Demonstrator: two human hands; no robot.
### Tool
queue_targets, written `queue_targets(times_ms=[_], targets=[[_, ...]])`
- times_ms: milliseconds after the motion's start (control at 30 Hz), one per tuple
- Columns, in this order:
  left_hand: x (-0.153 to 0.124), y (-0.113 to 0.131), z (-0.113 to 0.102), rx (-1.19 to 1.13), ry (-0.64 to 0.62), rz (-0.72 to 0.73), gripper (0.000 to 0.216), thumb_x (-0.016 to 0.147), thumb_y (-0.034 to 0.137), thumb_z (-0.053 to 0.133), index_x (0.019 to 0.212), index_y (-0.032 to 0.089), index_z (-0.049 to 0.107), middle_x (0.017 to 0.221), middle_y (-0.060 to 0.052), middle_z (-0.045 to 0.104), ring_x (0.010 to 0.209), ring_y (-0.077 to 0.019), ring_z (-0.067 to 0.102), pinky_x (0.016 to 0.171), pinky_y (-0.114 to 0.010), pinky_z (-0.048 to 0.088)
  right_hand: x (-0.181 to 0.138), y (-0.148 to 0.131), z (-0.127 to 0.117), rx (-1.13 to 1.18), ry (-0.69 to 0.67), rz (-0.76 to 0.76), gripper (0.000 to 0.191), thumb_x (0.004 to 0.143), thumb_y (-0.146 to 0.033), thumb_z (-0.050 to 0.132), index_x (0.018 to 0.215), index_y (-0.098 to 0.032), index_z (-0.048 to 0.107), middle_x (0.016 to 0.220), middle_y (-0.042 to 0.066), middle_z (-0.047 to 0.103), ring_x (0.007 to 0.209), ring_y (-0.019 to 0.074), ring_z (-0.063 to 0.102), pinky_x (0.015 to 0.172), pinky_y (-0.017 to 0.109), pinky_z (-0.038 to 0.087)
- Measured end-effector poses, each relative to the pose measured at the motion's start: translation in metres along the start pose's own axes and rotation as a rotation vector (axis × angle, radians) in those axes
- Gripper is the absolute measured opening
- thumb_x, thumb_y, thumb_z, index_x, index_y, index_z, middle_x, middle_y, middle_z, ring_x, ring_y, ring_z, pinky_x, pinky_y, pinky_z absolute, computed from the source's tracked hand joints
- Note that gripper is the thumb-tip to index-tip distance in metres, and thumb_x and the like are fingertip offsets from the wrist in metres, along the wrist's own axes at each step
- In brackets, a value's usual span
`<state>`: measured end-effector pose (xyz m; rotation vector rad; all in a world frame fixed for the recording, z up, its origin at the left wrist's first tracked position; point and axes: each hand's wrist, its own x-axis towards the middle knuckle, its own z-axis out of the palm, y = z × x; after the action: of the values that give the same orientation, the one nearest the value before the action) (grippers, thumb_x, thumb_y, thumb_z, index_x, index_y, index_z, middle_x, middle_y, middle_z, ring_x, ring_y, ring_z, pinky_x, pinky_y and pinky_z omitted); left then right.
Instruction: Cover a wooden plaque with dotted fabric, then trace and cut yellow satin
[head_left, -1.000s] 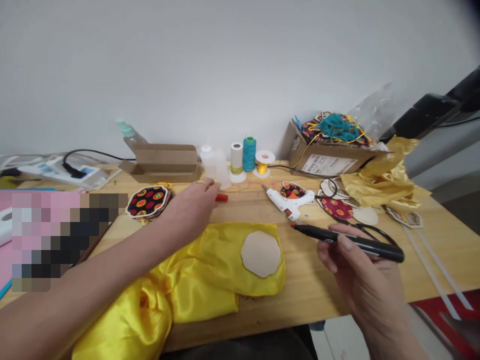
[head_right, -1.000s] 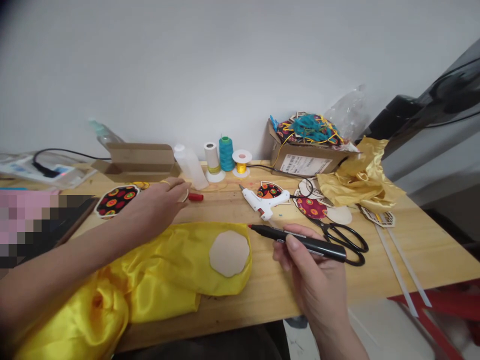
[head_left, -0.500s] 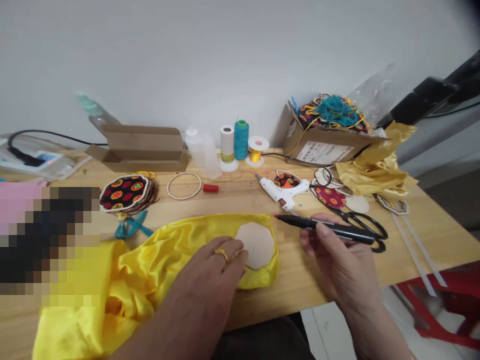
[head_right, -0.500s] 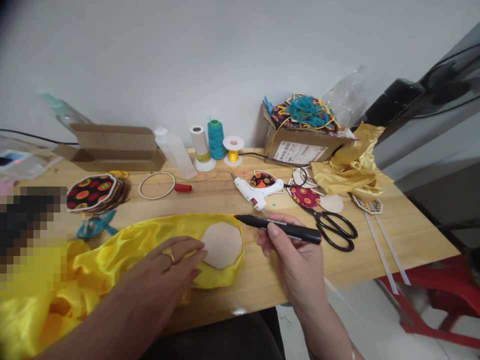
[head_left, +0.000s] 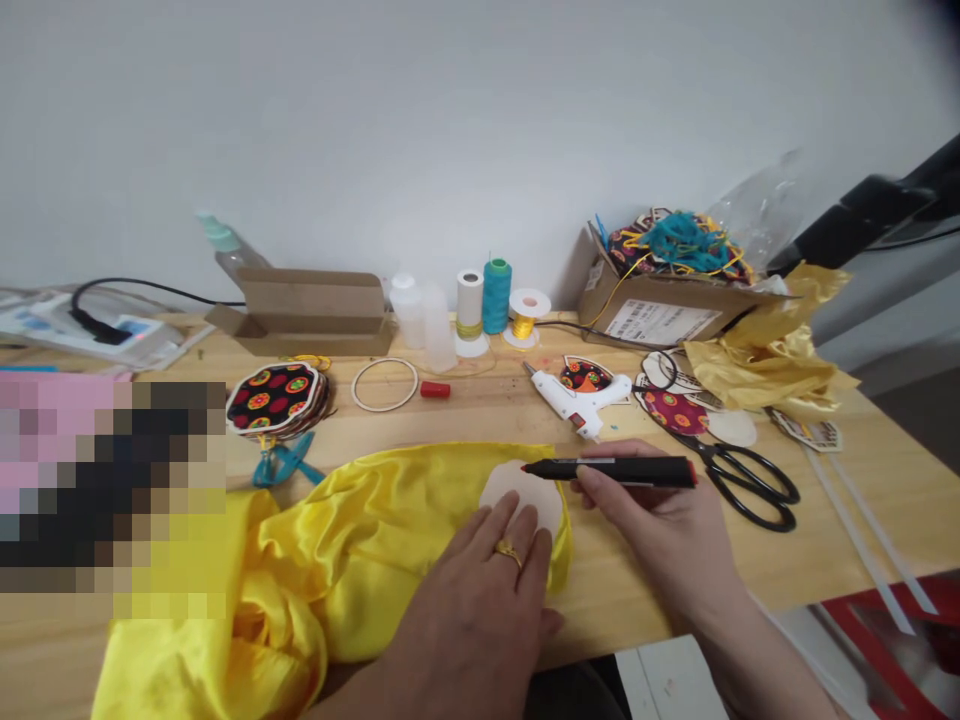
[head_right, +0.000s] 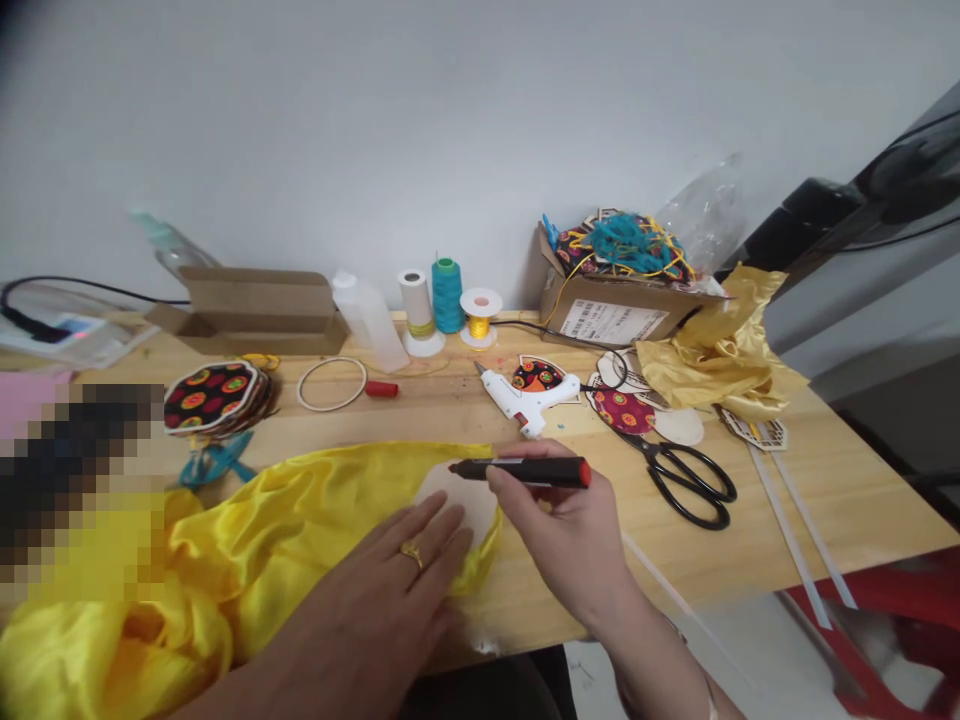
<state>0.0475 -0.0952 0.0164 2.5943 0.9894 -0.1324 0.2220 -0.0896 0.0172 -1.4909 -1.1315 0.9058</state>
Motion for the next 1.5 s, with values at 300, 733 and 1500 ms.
queue_targets(times_ms=[300, 733, 1500], targets=[[0.014, 0.009, -0.007, -0.1, -0.11, -0.1, 0.068, 0.085, 0.048, 0.053, 0.138, 0.006, 0.043, 0.146, -0.022, 0.038, 0.137, -0.0355, 0.03, 0.111, -0.05, 0.029, 0.013, 0.008, 0.014, -0.112, -0.05, -0.084, 0.017, 0.075, -0.032, 0.068, 0.077, -0.015, 0.066, 0.068, 0.003, 0.066, 0.053, 0.0123, 0.056, 0.047, 0.022, 0.047], [0.014, 0.004, -0.002, -0.16, -0.167, -0.087, 0.07, 0.087, 0.047, 0.048, 0.14, 0.003, 0.038, 0.149, -0.023, 0.027, 0.139, -0.0391, 0.02, 0.111, -0.057, 0.022, 0.022, 0.021, 0.015, -0.142, -0.054, -0.061, 0.02, 0.075, -0.035, 0.068, 0.08, -0.015, 0.066, 0.067, 0.002, 0.064, 0.055, 0.0132, 0.056, 0.05, 0.023, 0.047], [0.016, 0.003, 0.002, -0.156, -0.22, -0.107, 0.072, 0.085, 0.047, 0.051, 0.142, 0.005, 0.034, 0.151, -0.02, 0.017, 0.14, -0.0363, 0.013, 0.112, -0.054, 0.018, 0.03, 0.025, 0.015, -0.147, -0.057, -0.057, 0.02, 0.076, -0.035, 0.066, 0.075, -0.015, 0.067, 0.065, 0.002, 0.061, 0.052, 0.0118, 0.052, 0.046, 0.022, 0.042]])
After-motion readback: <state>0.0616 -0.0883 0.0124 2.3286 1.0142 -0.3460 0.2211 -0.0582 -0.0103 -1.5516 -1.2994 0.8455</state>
